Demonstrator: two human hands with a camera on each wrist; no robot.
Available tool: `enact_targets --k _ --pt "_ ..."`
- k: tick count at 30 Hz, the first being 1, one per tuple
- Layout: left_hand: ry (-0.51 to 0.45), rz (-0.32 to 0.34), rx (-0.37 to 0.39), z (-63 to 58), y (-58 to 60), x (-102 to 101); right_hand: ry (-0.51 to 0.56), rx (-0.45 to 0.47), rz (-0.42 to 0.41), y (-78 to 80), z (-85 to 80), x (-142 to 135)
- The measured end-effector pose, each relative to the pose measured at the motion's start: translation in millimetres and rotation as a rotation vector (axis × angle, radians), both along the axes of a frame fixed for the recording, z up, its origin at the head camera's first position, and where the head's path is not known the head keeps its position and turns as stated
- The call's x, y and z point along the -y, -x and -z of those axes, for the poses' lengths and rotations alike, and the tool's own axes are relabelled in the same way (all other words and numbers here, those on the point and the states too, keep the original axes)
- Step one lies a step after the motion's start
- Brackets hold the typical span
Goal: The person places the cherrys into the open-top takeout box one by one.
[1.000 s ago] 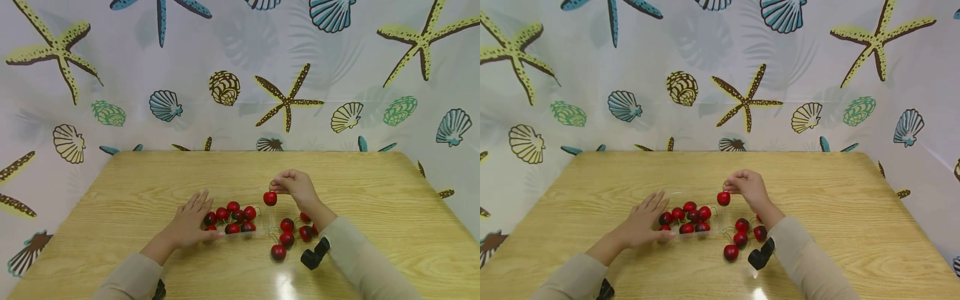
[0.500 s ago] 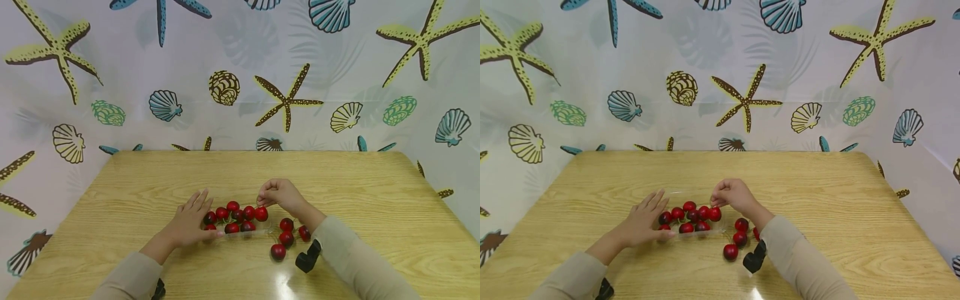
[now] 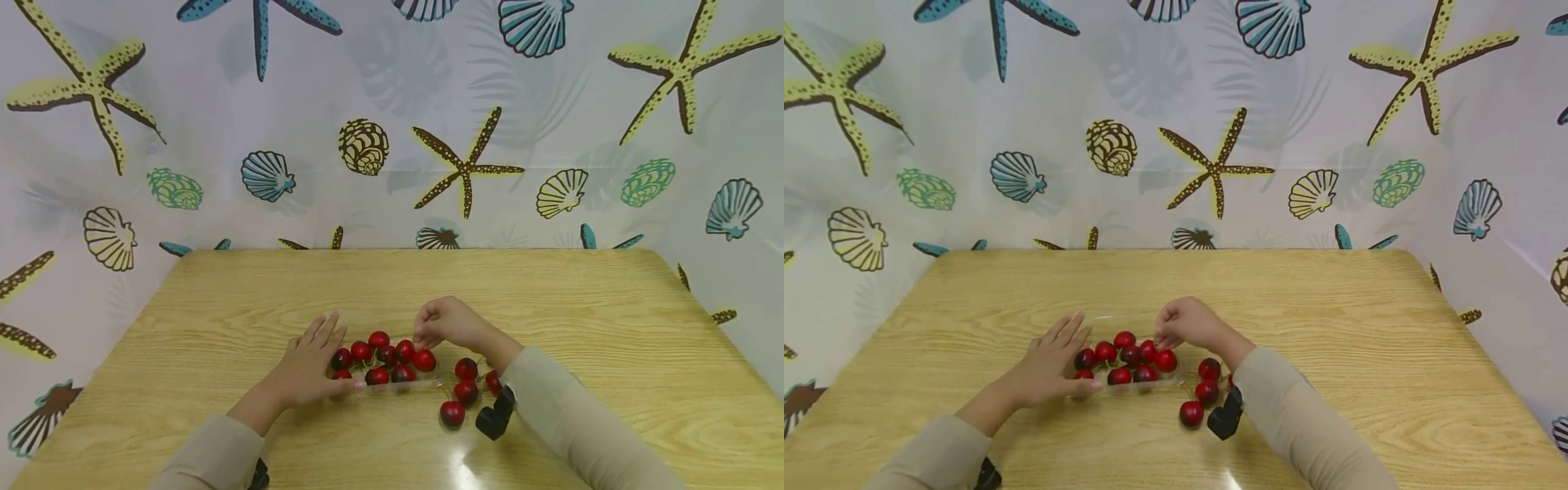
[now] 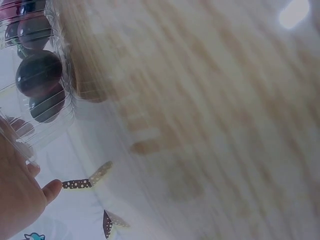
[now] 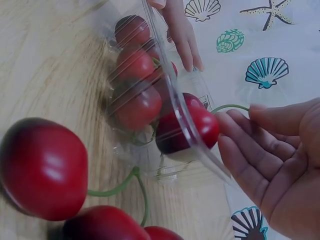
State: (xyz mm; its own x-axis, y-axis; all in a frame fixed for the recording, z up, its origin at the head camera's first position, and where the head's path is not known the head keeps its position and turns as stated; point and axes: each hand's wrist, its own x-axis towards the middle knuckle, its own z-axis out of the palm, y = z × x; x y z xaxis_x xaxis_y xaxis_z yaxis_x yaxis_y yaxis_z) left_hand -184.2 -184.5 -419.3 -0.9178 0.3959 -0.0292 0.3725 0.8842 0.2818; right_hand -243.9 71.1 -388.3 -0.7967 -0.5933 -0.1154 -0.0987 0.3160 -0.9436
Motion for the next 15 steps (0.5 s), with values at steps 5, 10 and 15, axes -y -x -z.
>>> enact_targets --k 5,10,15 --pt "0.005 0.002 -0.004 1.0 -0.5 0.5 -0.077 -0.003 -0.042 0.4 -0.8 6.7" --pt "0.000 -0.002 -0.003 1.9 -0.2 0.8 -0.130 -0.025 -0.054 -0.2 -3.0 11.0" --pt "-0.007 -0.005 -0.001 1.1 0.0 1.1 -0.142 -0.025 -0.047 -0.5 -5.6 12.2"
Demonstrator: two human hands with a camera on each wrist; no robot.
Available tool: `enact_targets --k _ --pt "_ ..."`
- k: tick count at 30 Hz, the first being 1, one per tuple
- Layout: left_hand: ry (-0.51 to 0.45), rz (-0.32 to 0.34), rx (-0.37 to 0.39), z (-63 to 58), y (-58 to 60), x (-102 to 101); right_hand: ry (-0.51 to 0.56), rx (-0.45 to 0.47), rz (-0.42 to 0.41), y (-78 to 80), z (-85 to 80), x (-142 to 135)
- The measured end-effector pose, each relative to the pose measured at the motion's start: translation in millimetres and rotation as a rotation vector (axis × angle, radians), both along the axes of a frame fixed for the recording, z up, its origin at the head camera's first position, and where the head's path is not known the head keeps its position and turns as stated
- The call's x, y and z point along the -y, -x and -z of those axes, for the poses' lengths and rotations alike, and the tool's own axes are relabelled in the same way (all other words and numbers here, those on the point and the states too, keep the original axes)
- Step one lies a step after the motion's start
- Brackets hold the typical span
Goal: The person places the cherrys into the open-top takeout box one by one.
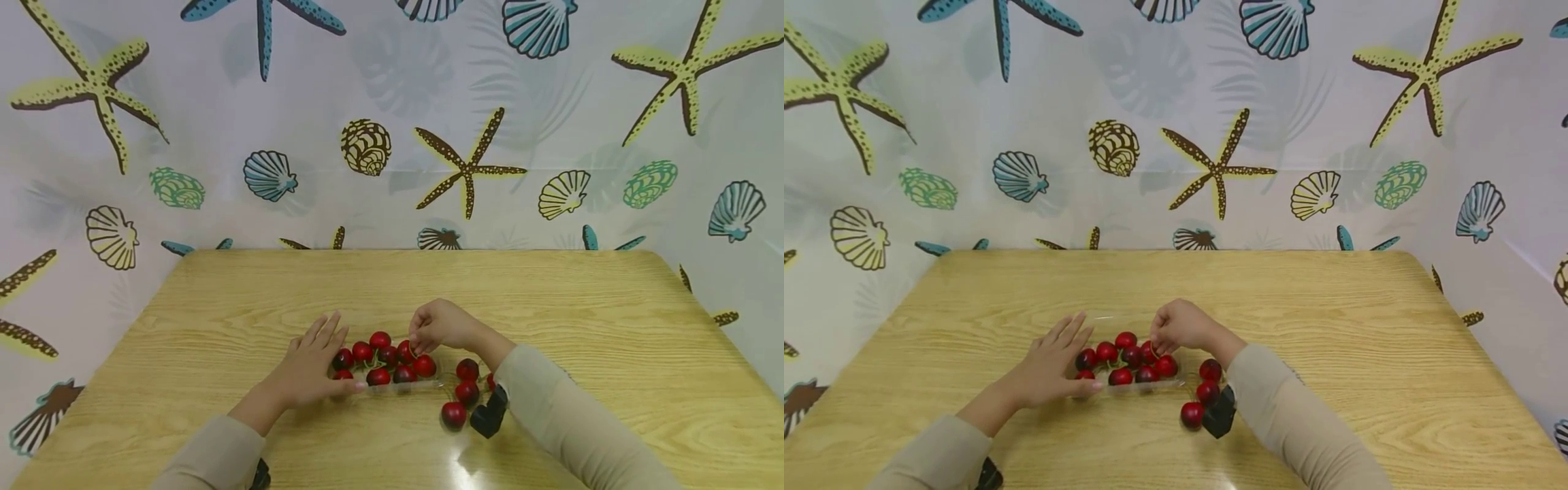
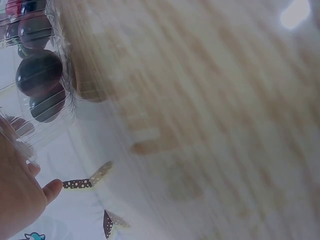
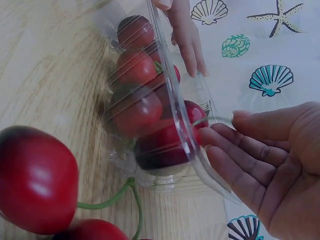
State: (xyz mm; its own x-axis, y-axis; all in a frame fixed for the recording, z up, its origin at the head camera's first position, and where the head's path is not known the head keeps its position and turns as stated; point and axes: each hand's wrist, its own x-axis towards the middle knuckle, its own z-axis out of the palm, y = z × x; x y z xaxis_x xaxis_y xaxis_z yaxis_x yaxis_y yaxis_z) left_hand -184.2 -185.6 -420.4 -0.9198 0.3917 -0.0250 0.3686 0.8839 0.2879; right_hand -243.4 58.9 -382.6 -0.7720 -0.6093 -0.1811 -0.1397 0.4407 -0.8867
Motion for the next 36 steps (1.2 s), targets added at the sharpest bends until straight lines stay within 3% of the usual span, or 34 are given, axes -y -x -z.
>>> enact_targets --k 14,36 --pt "0.018 0.007 -0.018 -1.5 2.9 0.7 0.034 0.018 -0.021 4.6 -5.5 -7.0" --pt "0.008 0.018 -0.006 -2.6 0.3 0.9 0.019 0.012 0.027 14.9 4.8 -62.2"
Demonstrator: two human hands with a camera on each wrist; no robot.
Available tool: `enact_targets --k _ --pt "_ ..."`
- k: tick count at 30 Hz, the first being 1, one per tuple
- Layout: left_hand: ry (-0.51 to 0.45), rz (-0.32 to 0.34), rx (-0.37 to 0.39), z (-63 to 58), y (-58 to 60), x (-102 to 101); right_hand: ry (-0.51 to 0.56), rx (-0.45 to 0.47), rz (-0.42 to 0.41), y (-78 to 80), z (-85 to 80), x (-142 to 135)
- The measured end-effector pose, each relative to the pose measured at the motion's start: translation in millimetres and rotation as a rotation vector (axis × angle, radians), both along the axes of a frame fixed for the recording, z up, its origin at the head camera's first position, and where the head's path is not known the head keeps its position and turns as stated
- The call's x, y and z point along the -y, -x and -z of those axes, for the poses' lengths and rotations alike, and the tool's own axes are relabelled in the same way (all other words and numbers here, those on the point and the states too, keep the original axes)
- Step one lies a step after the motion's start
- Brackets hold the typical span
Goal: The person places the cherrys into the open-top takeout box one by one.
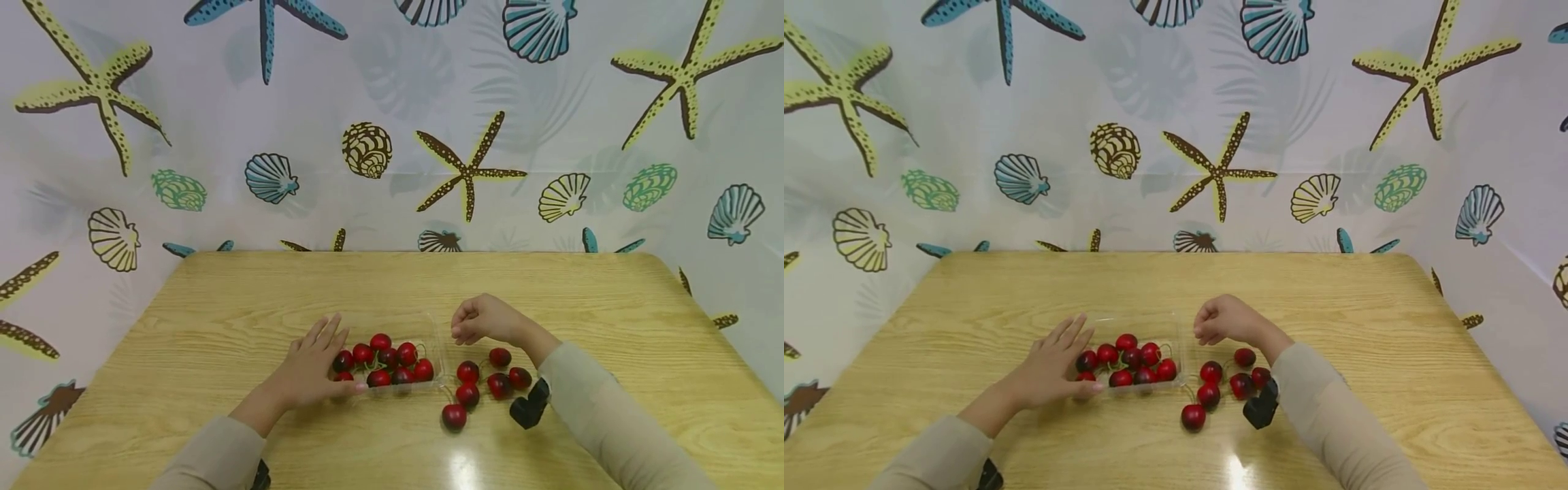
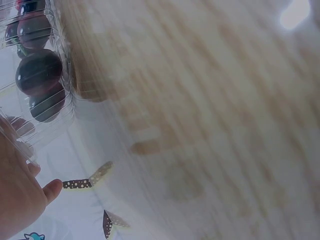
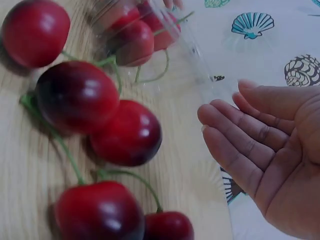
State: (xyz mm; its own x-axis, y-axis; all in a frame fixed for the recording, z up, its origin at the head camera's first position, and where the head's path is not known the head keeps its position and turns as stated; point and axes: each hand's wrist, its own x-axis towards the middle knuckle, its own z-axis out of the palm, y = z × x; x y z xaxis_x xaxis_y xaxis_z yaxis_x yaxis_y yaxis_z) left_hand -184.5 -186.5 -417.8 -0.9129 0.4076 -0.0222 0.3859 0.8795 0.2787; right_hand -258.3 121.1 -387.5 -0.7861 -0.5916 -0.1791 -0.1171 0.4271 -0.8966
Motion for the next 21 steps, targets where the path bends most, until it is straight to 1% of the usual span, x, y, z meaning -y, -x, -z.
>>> enact_targets --k 9,14,21 --pt "-0.001 0.002 -0.008 1.9 0.4 -0.8 -0.028 -0.004 0.014 3.4 12.6 -13.9" --pt "0.000 -0.001 -0.010 1.5 0.1 -1.2 -0.067 -0.009 0.021 5.5 18.2 -18.5" --pt "0.001 -0.005 -0.009 3.0 0.2 -0.5 -0.092 -0.007 -0.012 8.5 26.5 -24.5"
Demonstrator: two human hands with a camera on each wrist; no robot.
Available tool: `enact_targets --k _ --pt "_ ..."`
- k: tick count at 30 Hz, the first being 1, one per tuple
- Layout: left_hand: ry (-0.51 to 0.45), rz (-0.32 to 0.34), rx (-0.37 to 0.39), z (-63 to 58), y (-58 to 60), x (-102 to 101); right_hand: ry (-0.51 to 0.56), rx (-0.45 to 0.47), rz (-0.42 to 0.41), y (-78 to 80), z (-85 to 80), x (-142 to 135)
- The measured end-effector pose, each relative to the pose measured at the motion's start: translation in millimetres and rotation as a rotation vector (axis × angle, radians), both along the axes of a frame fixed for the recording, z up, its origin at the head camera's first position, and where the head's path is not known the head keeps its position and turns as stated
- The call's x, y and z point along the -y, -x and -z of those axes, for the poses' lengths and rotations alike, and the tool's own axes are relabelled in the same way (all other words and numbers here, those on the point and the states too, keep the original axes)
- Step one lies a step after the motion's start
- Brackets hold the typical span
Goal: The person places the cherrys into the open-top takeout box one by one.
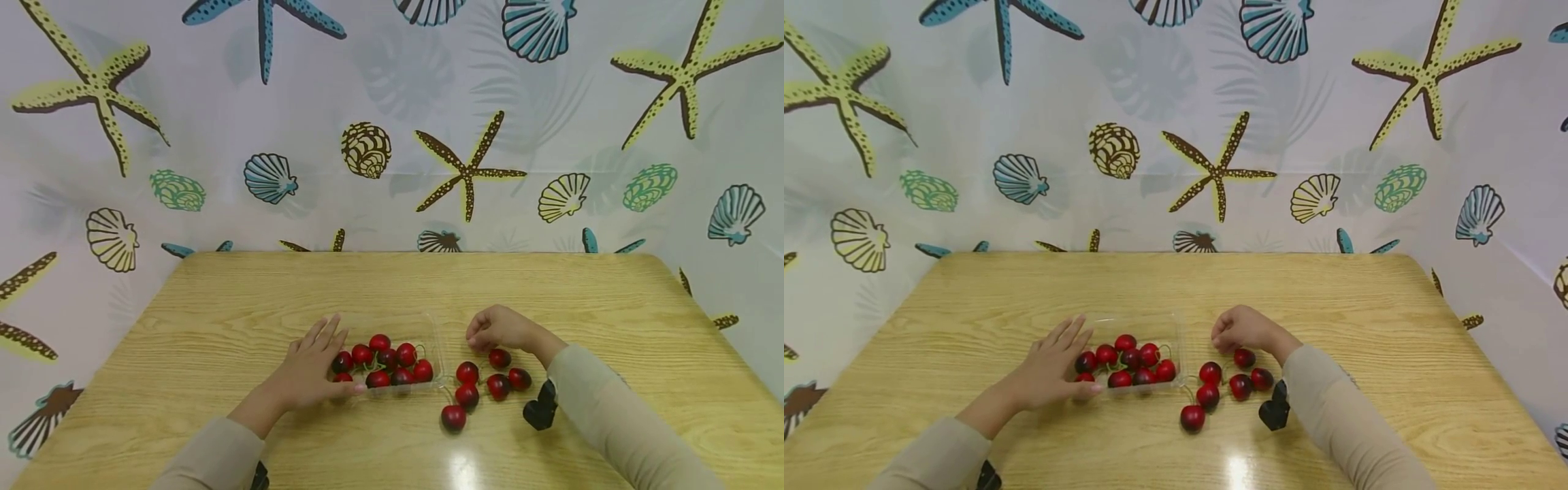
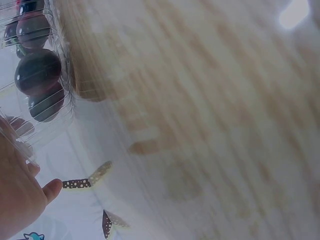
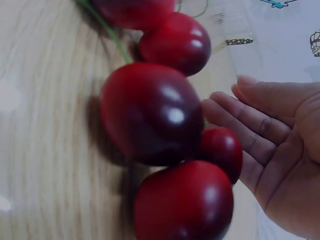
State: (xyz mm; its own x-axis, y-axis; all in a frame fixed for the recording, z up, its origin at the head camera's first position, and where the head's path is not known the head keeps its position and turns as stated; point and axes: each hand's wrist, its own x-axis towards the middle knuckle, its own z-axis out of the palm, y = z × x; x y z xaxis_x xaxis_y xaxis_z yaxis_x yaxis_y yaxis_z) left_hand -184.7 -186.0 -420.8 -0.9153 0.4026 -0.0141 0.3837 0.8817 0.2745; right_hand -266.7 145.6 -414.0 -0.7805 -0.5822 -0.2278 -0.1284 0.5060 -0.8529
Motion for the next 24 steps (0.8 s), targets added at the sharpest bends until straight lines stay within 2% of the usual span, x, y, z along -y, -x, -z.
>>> enact_targets --k 7,14,24 --pt "0.000 -0.001 0.001 0.7 -0.4 0.4 -0.044 -0.016 -0.050 0.0 2.4 -1.8" --pt "-0.003 -0.004 0.007 0.5 -0.9 0.2 -0.146 -0.071 -0.132 0.0 -0.1 -7.8" --pt "0.008 -0.005 -0.001 0.3 0.1 0.6 -0.258 -0.046 -0.196 -0.9 -0.5 -8.5"
